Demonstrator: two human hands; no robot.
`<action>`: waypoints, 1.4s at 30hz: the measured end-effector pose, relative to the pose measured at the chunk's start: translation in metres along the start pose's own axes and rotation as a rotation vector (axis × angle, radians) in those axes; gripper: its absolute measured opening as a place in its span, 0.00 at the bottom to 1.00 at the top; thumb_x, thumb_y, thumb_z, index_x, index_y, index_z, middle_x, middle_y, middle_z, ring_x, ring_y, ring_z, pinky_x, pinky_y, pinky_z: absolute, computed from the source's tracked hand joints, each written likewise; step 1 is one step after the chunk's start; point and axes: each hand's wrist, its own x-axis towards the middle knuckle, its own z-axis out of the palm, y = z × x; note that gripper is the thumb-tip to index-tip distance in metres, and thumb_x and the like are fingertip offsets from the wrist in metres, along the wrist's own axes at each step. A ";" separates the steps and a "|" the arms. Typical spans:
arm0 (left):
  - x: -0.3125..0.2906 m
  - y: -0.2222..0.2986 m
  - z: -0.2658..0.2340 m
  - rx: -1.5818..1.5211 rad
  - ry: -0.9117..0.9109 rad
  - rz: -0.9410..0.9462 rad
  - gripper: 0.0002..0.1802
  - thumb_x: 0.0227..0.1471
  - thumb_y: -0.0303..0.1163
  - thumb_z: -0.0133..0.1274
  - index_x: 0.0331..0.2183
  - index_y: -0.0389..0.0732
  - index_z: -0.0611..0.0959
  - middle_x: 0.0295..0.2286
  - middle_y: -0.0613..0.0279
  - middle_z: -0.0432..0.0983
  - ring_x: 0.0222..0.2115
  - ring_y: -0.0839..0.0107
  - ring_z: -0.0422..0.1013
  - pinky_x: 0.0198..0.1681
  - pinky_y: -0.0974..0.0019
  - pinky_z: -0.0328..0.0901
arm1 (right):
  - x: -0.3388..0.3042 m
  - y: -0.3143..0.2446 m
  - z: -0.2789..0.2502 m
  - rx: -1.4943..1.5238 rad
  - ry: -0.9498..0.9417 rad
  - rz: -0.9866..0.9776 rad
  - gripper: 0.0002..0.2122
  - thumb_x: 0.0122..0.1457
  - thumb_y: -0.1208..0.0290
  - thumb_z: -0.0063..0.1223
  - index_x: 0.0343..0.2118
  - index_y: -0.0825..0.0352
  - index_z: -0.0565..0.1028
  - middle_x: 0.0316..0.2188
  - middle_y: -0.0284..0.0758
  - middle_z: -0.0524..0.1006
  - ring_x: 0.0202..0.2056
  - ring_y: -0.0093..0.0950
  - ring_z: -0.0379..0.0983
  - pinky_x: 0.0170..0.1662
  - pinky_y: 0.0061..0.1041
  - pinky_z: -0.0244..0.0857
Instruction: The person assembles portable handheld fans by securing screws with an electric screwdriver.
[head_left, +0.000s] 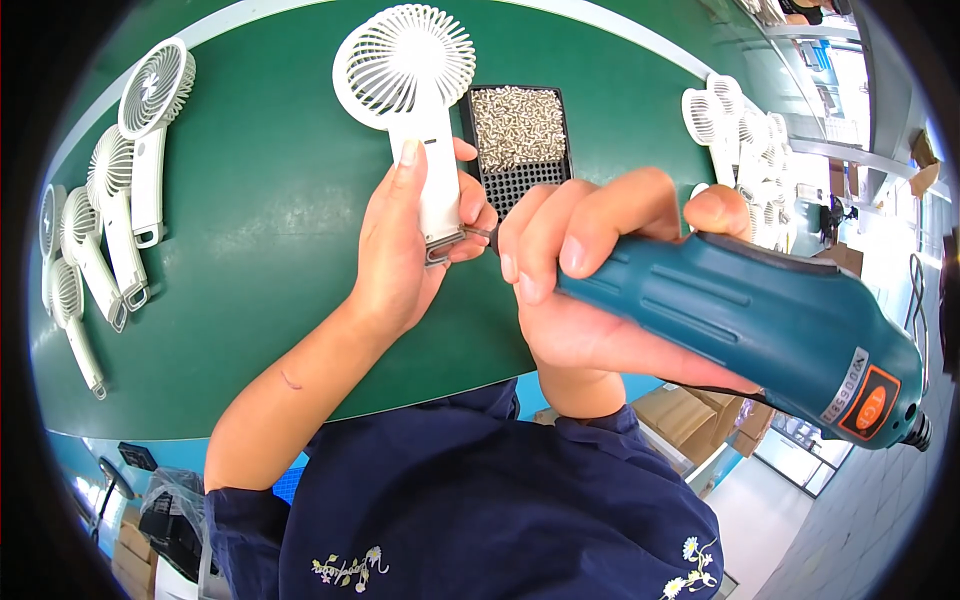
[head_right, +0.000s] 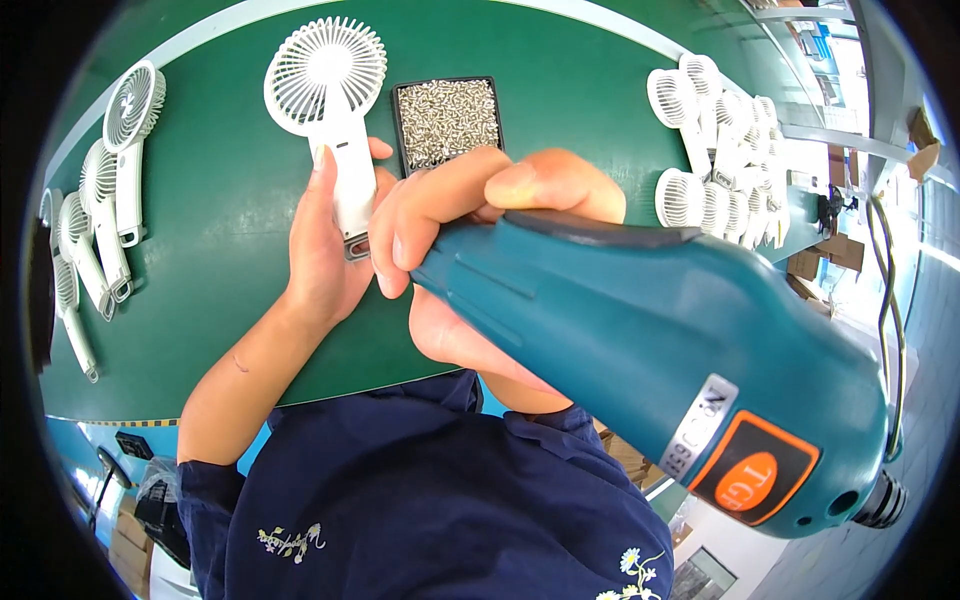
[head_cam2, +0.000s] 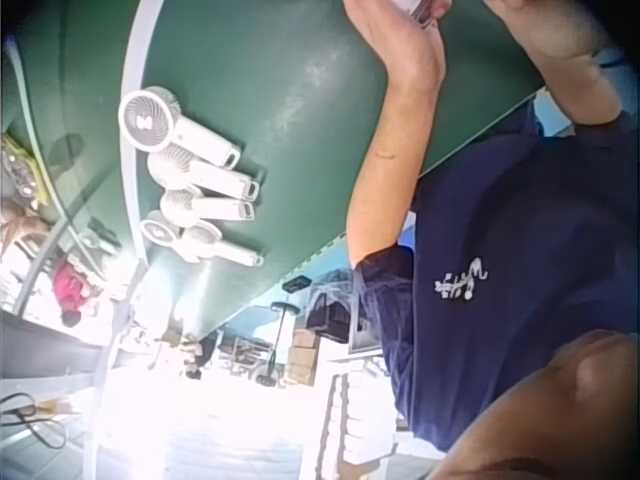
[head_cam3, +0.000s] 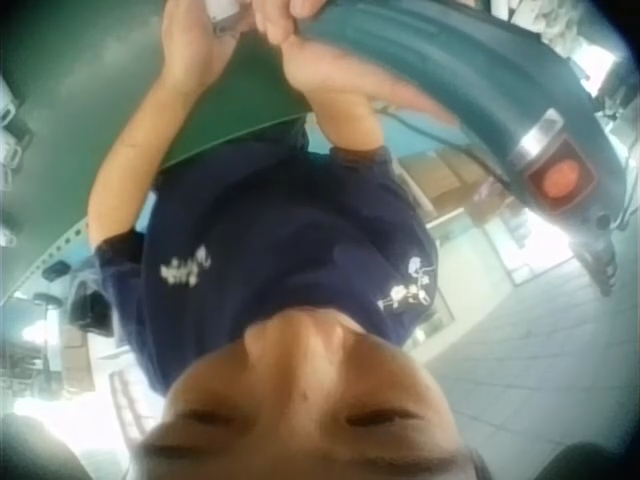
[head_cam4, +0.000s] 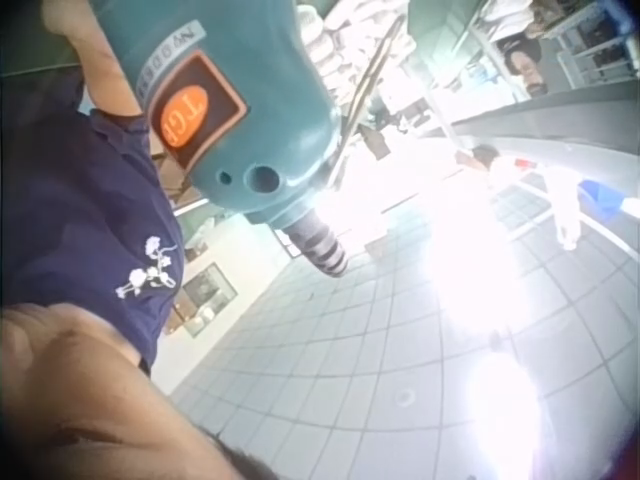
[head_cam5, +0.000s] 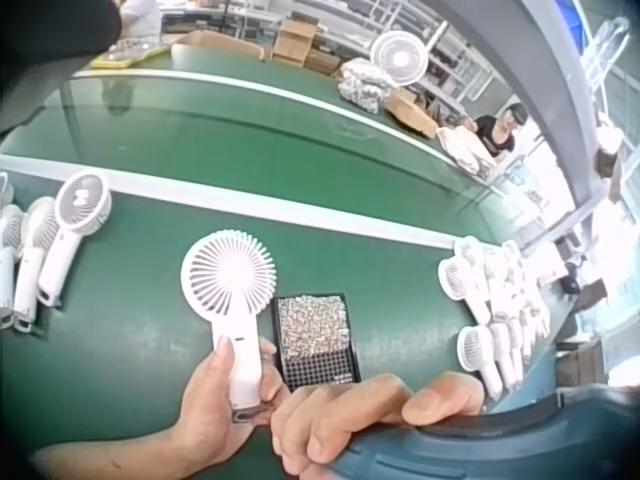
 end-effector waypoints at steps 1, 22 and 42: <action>0.000 0.000 0.000 0.003 0.000 0.005 0.26 0.61 0.54 0.32 0.41 0.39 0.68 0.22 0.65 0.65 0.24 0.75 0.64 0.22 0.74 0.57 | -0.001 0.000 0.001 0.002 -0.002 -0.001 0.41 0.47 0.27 0.33 0.55 0.56 0.59 0.26 0.38 0.65 0.16 0.31 0.63 0.20 0.32 0.59; 0.002 -0.001 0.001 0.018 0.030 0.006 0.26 0.61 0.53 0.31 0.41 0.39 0.68 0.21 0.65 0.64 0.23 0.75 0.63 0.21 0.74 0.56 | 0.000 -0.012 -0.009 0.024 -0.050 -0.041 0.36 0.52 0.32 0.36 0.55 0.58 0.58 0.28 0.38 0.66 0.17 0.30 0.63 0.20 0.32 0.57; 0.003 0.003 -0.002 -0.045 0.012 -0.041 0.24 0.62 0.51 0.31 0.43 0.40 0.67 0.21 0.67 0.62 0.19 0.79 0.57 0.20 0.75 0.52 | -0.015 0.001 -0.038 -0.086 0.293 -0.043 0.39 0.47 0.24 0.29 0.48 0.57 0.61 0.21 0.37 0.67 0.12 0.28 0.63 0.14 0.27 0.57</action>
